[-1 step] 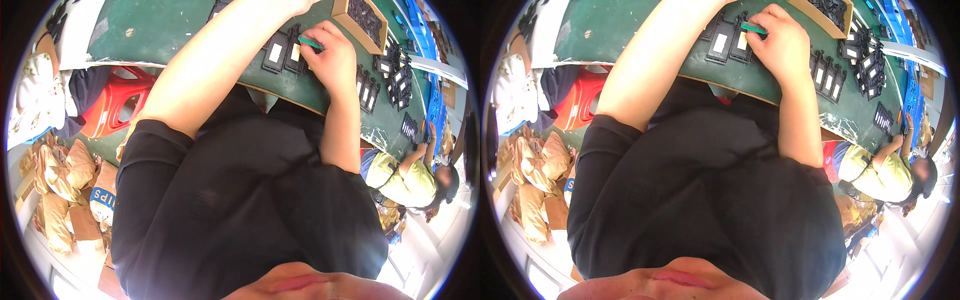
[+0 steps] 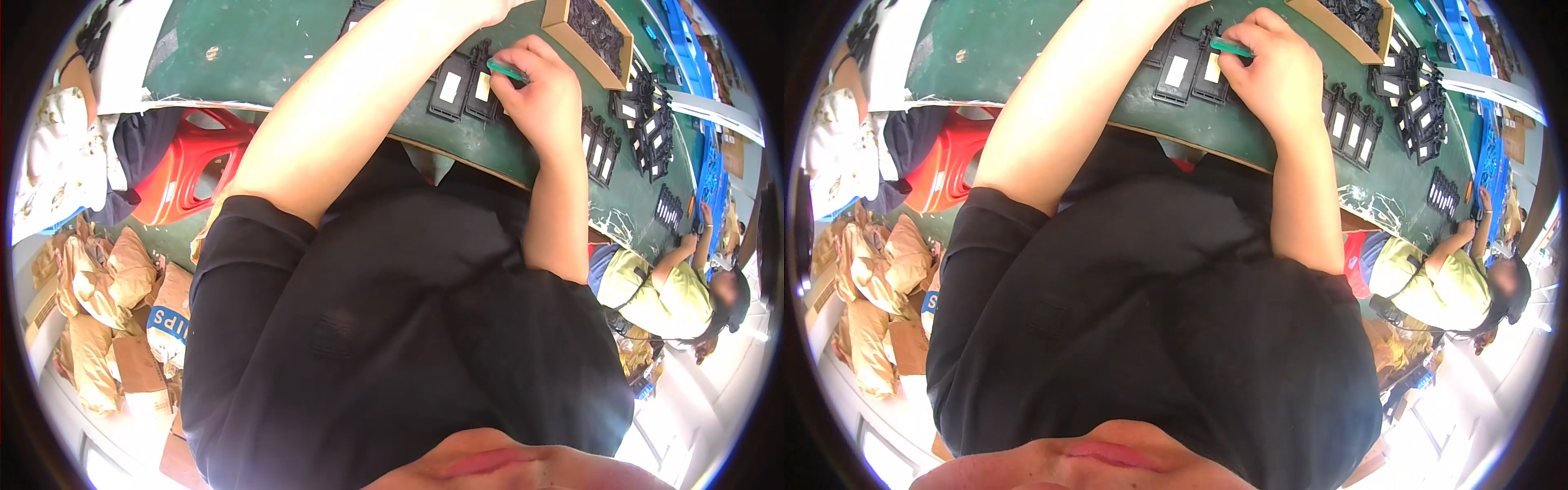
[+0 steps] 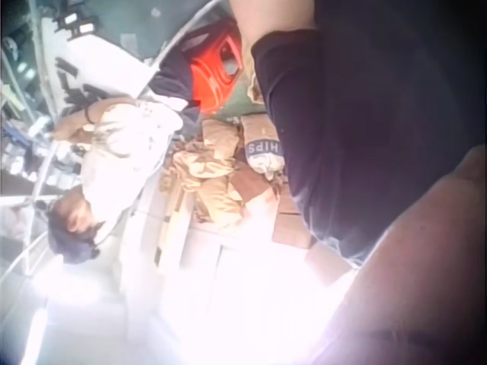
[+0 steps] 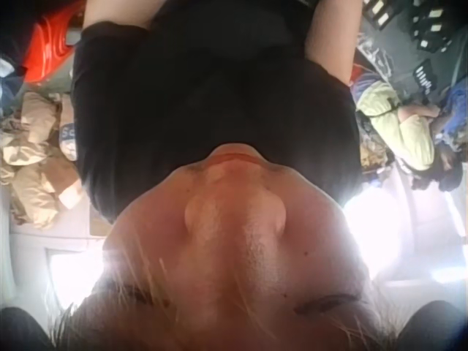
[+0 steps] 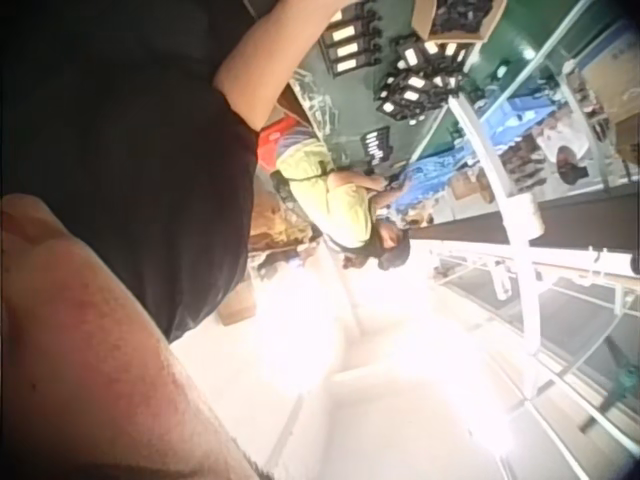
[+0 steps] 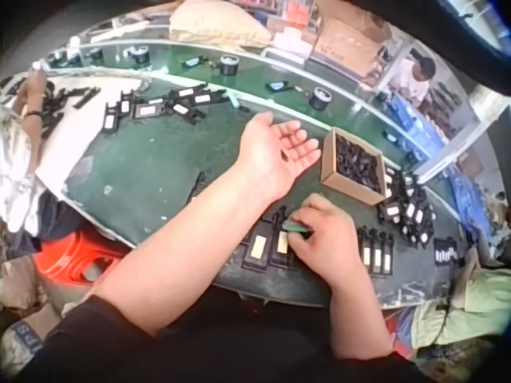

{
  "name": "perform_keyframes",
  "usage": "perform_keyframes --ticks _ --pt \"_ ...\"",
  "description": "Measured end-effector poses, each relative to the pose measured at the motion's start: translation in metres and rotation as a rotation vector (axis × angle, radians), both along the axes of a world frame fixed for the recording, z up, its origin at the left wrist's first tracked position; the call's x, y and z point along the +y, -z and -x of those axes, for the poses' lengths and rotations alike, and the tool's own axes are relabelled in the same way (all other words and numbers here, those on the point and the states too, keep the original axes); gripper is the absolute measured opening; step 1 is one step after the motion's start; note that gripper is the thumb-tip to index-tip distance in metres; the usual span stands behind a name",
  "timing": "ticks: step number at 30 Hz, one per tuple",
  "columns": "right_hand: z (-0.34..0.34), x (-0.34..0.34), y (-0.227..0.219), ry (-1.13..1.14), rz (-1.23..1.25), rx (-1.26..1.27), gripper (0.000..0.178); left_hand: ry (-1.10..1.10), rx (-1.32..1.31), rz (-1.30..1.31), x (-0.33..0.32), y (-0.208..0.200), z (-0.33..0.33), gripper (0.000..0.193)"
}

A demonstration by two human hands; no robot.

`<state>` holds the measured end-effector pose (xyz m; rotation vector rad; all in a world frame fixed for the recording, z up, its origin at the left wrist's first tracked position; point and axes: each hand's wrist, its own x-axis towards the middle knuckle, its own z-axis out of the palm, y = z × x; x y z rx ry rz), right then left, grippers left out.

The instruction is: The recorder is assembling small electronic components into plastic housings on a factory assembly line.

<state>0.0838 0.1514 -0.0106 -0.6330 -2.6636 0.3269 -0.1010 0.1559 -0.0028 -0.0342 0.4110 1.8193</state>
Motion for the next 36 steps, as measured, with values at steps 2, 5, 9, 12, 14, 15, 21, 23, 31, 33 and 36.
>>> perform_keyframes --ticks 2,5,9,12,14,15,21,23,31,33,36 --pt "-0.001 -0.001 -0.001 -0.004 -0.003 -0.004 0.014 0.022 0.010 0.013 0.000 0.000 0.000 0.051" --pt "-0.001 -0.004 -0.004 -0.002 -0.001 -0.022 0.014 0.019 0.011 0.028 0.000 0.000 0.000 0.051" --pt "-0.005 -0.005 -0.005 -0.008 -0.016 -0.037 0.014 0.011 0.006 0.013 0.002 0.001 0.001 0.050" --pt "-0.006 -0.002 -0.004 -0.014 -0.053 -0.044 0.015 0.016 0.016 0.012 0.003 0.002 0.001 0.051" --pt "-0.006 -0.003 -0.003 -0.015 -0.062 -0.045 0.015 0.023 0.027 0.016 0.002 0.003 0.001 0.050" --pt "-0.007 -0.003 -0.003 -0.016 -0.072 -0.050 0.015 0.026 0.029 0.016 0.002 0.002 0.000 0.050" --pt "-0.009 -0.001 -0.002 -0.017 -0.078 -0.026 0.014 0.014 0.054 0.058 0.002 0.003 -0.001 0.046" --pt "-0.009 0.001 -0.002 -0.036 -0.051 0.033 0.014 0.035 0.076 0.023 0.001 0.004 0.000 0.044" --pt "-0.016 0.008 -0.012 -0.043 0.095 0.678 0.013 0.428 0.103 -0.047 -0.021 -0.033 -0.023 0.050" --pt "-0.012 0.013 -0.012 -0.081 0.099 0.689 0.014 0.461 0.111 0.011 -0.020 -0.033 -0.027 0.053" --pt "-0.013 0.014 -0.013 -0.089 0.146 0.645 0.020 0.567 0.292 -0.186 -0.014 -0.005 -0.026 0.055"
